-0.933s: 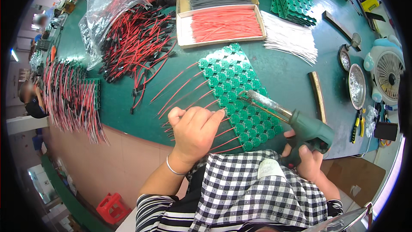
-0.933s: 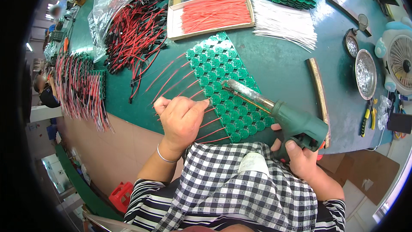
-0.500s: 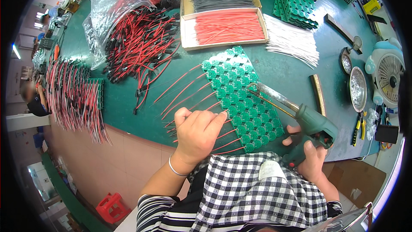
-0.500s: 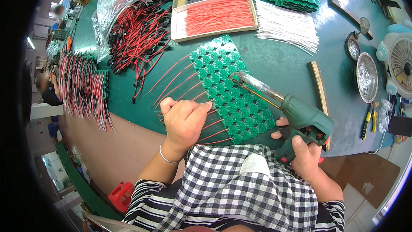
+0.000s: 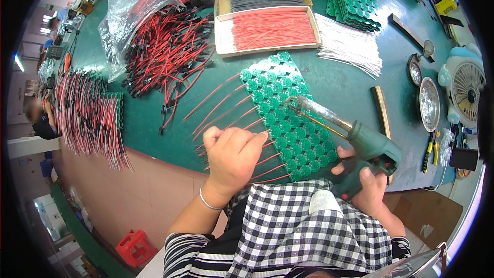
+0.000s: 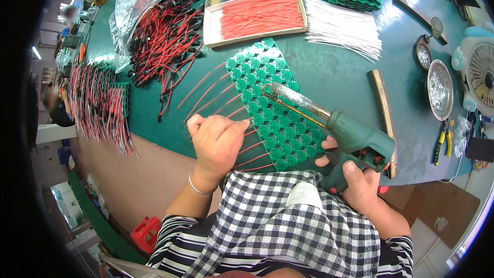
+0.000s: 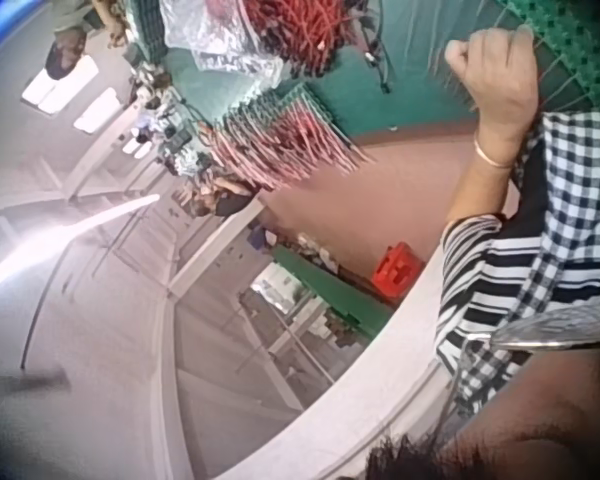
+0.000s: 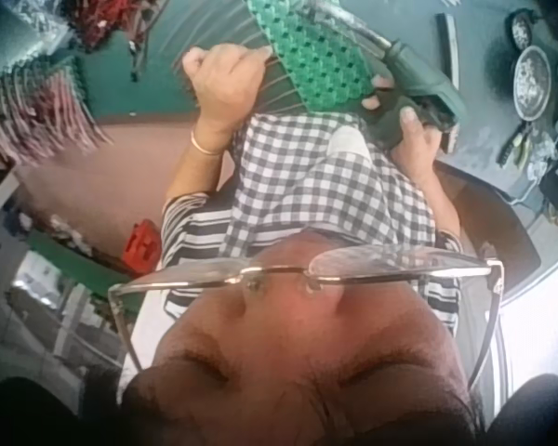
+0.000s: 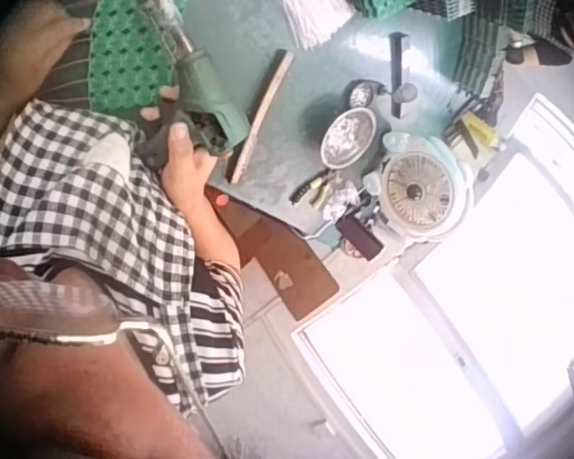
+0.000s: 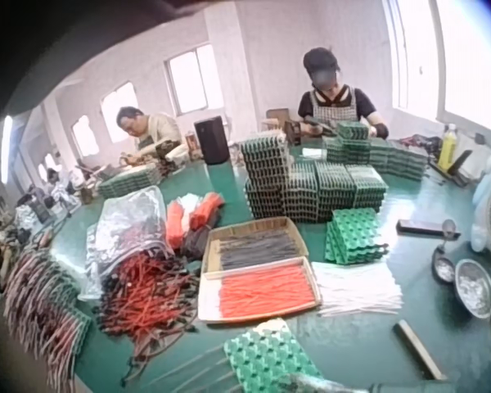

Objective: The person solders wires onto circular LED circuit boards using a soldering iron.

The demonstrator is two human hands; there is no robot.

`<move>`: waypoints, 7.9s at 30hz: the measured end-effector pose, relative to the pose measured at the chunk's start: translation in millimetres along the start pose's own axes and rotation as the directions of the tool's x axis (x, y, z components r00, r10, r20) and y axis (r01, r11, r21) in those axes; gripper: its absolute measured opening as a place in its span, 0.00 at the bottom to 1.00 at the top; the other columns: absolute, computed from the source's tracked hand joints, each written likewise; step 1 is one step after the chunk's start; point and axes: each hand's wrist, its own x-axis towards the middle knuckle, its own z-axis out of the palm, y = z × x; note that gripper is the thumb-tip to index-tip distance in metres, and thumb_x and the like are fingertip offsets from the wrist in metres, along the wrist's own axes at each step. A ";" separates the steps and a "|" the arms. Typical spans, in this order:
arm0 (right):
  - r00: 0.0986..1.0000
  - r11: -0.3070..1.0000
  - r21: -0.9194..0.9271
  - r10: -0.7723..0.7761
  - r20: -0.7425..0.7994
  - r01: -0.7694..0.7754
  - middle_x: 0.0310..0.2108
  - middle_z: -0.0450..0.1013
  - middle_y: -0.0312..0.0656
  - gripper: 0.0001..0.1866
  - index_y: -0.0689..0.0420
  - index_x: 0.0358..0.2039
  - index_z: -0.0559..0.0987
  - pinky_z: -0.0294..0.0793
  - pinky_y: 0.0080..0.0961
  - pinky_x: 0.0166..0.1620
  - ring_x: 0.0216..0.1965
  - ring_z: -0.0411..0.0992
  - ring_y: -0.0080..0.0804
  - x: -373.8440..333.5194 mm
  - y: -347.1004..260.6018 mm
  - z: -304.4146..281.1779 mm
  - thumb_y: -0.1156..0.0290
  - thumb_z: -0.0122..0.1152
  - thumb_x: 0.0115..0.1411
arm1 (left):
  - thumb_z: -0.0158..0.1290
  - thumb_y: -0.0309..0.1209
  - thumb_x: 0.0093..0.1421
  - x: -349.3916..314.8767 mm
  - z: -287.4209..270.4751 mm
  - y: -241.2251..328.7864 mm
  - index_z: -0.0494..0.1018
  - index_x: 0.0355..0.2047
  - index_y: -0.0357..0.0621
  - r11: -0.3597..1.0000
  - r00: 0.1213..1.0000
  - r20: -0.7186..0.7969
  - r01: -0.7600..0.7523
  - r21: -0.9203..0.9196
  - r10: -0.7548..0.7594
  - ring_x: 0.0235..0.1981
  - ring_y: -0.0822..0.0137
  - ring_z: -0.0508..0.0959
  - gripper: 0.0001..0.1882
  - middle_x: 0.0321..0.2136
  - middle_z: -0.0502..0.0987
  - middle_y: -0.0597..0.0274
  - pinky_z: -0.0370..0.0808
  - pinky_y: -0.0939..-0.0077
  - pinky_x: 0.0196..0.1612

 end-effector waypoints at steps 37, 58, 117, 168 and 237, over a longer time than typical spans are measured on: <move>0.942 0.745 -0.630 0.006 0.334 0.219 0.42 0.75 0.48 0.28 0.66 0.58 0.67 0.78 0.27 0.34 0.29 0.76 0.30 -35.0 17.6 -44.4 0.69 0.60 0.59 | 0.65 0.26 0.42 -12.7 2.1 16.4 0.82 0.30 0.59 0.997 0.999 -0.037 -0.001 0.072 0.003 0.34 0.72 0.73 0.14 0.23 0.70 0.79 0.54 0.60 0.52; 0.988 0.960 -0.257 -0.073 0.134 0.106 0.40 0.78 0.48 0.21 0.67 0.53 0.73 0.78 0.29 0.36 0.26 0.77 0.30 -38.7 12.5 -30.3 0.70 0.58 0.61 | 0.66 0.26 0.42 -13.1 2.3 16.7 0.82 0.31 0.57 0.996 0.999 -0.038 -0.009 0.088 0.013 0.34 0.71 0.73 0.13 0.23 0.71 0.78 0.54 0.61 0.49; 0.958 0.810 -0.526 -0.148 0.247 0.261 0.31 0.78 0.41 0.13 0.61 0.42 0.80 0.79 0.33 0.40 0.23 0.79 0.32 -42.2 15.9 -41.1 0.74 0.58 0.57 | 0.62 0.31 0.50 -21.4 1.4 29.8 0.82 0.30 0.56 0.994 0.999 0.000 -0.047 0.104 0.047 0.35 0.71 0.71 0.06 0.22 0.67 0.76 0.52 0.58 0.49; 0.971 0.871 -0.451 -0.103 0.218 0.193 0.28 0.78 0.38 0.17 0.63 0.44 0.79 0.77 0.29 0.34 0.26 0.79 0.27 -57.4 15.1 -57.7 0.62 0.60 0.62 | 0.66 0.28 0.43 -31.8 1.5 40.0 0.82 0.29 0.58 0.997 0.998 0.014 -0.057 0.057 0.057 0.35 0.71 0.73 0.11 0.22 0.70 0.77 0.54 0.58 0.52; 0.983 0.873 -0.483 0.023 0.183 0.070 0.33 0.80 0.38 0.14 0.60 0.42 0.82 0.71 0.34 0.50 0.39 0.77 0.34 -70.4 28.5 -75.1 0.70 0.64 0.56 | 0.66 0.26 0.43 -32.5 10.0 52.3 0.82 0.30 0.59 0.995 0.994 0.065 -0.092 0.046 0.089 0.35 0.71 0.73 0.13 0.23 0.71 0.79 0.54 0.56 0.51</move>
